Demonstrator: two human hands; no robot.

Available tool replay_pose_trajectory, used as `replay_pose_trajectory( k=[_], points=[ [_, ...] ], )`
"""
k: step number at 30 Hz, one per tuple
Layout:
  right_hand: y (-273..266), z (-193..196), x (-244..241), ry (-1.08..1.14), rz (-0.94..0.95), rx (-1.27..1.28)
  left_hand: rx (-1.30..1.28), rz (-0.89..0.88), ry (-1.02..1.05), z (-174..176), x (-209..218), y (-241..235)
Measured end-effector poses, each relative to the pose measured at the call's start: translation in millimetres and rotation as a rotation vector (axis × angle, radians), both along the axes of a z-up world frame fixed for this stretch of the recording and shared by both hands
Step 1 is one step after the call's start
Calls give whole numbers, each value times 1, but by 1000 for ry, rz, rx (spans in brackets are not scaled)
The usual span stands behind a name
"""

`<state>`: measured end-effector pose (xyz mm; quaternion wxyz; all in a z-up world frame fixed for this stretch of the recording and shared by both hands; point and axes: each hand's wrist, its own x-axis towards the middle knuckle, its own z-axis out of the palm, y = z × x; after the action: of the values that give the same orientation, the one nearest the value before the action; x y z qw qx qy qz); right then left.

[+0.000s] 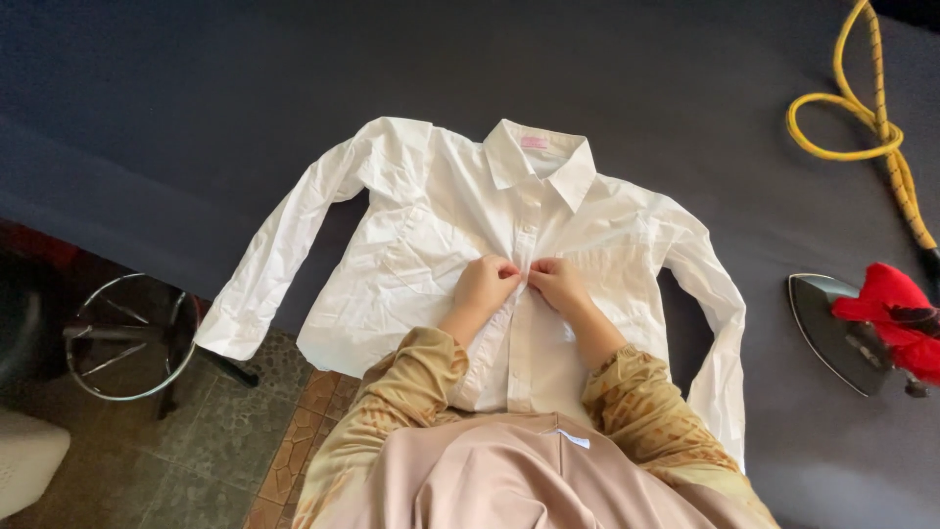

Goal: The person irons a white shirt on an ironing board, smoothing out wrinkles and buttoning the front.

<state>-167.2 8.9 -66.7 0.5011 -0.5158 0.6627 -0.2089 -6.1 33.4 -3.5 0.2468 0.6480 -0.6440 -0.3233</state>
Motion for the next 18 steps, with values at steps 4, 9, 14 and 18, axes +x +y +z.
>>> replay_pose_trajectory(
  k=[4, 9, 14, 18],
  points=[
    [-12, -34, -1, 99, -40, -9, -124, -3, -24, 10, -5, 11],
    [6, 36, 16, -18, -119, 45, -217, -12, -133, -7, -11, 13],
    [-7, -10, 5, 38, -79, -24, -191, -73, -136, 1, -5, 15],
    [-5, -8, 8, 5, -103, 25, -181, -144, -31, 13, 3, 17]
  ],
)
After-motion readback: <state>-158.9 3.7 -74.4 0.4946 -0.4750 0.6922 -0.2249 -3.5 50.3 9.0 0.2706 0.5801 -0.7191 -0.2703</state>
